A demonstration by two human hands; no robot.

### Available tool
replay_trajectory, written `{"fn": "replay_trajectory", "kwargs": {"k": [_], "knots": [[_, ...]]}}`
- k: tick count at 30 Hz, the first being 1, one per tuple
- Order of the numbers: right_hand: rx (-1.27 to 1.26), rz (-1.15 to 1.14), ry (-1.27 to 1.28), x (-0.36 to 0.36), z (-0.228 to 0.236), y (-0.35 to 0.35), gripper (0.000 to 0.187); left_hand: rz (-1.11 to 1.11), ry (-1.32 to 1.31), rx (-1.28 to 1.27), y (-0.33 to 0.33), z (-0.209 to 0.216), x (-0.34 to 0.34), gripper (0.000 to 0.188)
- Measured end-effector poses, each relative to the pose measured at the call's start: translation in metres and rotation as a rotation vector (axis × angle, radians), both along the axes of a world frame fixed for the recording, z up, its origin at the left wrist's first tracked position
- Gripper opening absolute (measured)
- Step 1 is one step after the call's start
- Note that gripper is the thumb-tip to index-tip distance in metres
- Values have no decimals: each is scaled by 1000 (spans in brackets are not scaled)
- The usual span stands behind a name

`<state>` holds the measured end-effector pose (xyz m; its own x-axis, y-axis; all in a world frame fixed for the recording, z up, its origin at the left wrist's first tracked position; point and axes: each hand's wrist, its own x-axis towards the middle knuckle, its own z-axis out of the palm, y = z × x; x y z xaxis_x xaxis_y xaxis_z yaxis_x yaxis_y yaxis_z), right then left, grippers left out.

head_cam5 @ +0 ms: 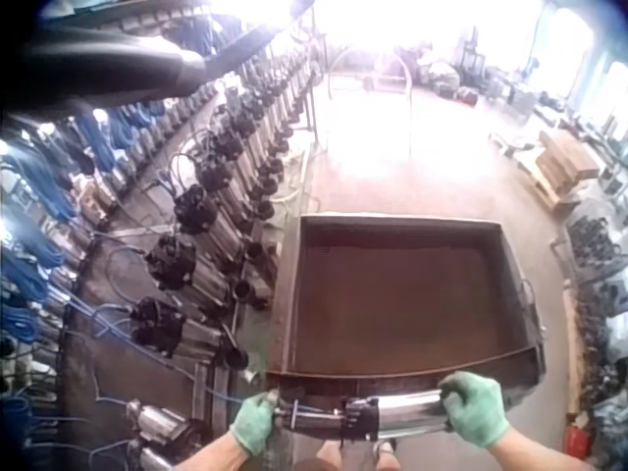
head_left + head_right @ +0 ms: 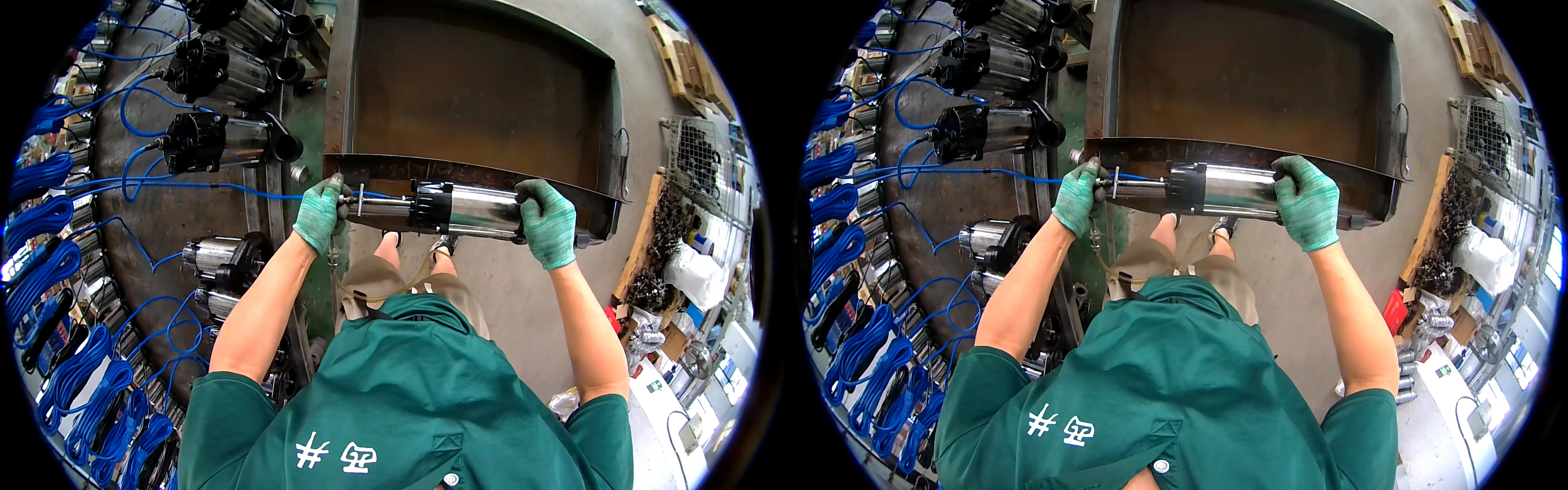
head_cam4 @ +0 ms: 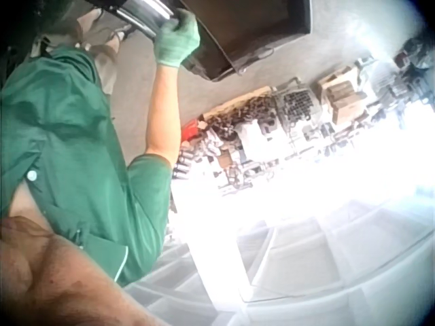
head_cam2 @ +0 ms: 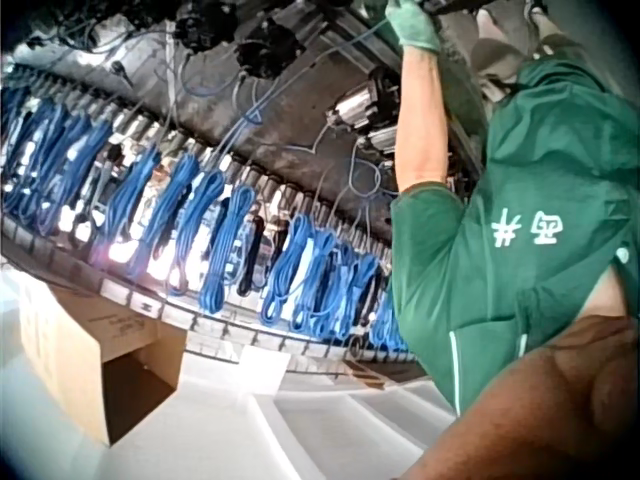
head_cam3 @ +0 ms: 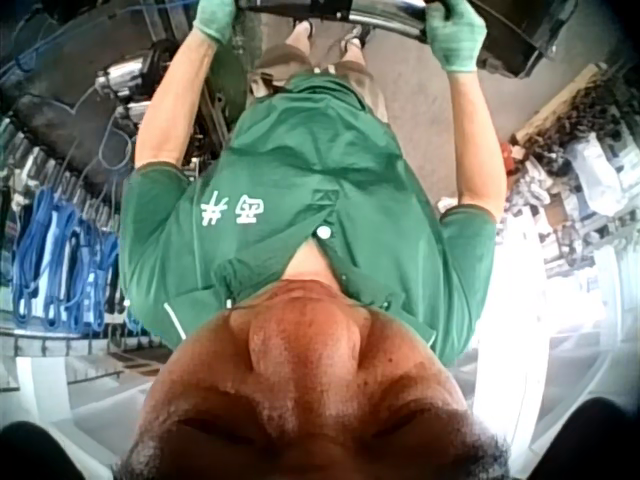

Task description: The person repeatedly picks up cylindrical pumps from a rack, connects a blue hose, and submerges them in a water-filled metal tray to test their operation. The person then removes the pumps, disconnects the hose, and returns them to the rack.

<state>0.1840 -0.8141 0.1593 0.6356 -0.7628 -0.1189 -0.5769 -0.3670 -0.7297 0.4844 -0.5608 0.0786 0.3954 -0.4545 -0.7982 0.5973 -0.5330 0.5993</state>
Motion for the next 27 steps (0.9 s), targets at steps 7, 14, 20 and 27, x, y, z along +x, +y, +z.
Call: {"fn": "replay_trajectory", "kwargs": {"k": [7,14,20,27], "knots": [[0,-1,-11,0,1,0,26,20,12,9,-1,0,-2,36],[-11,12,-28,-3,-6,-1,24,63,15,11,0,0,-5,34],[-21,102,11,-12,3,0,22,192,176,-139,17,-2,0,35],[-369,337,-249,-30,42,21,33,481,42,-607,-19,68,-45,20]]}}
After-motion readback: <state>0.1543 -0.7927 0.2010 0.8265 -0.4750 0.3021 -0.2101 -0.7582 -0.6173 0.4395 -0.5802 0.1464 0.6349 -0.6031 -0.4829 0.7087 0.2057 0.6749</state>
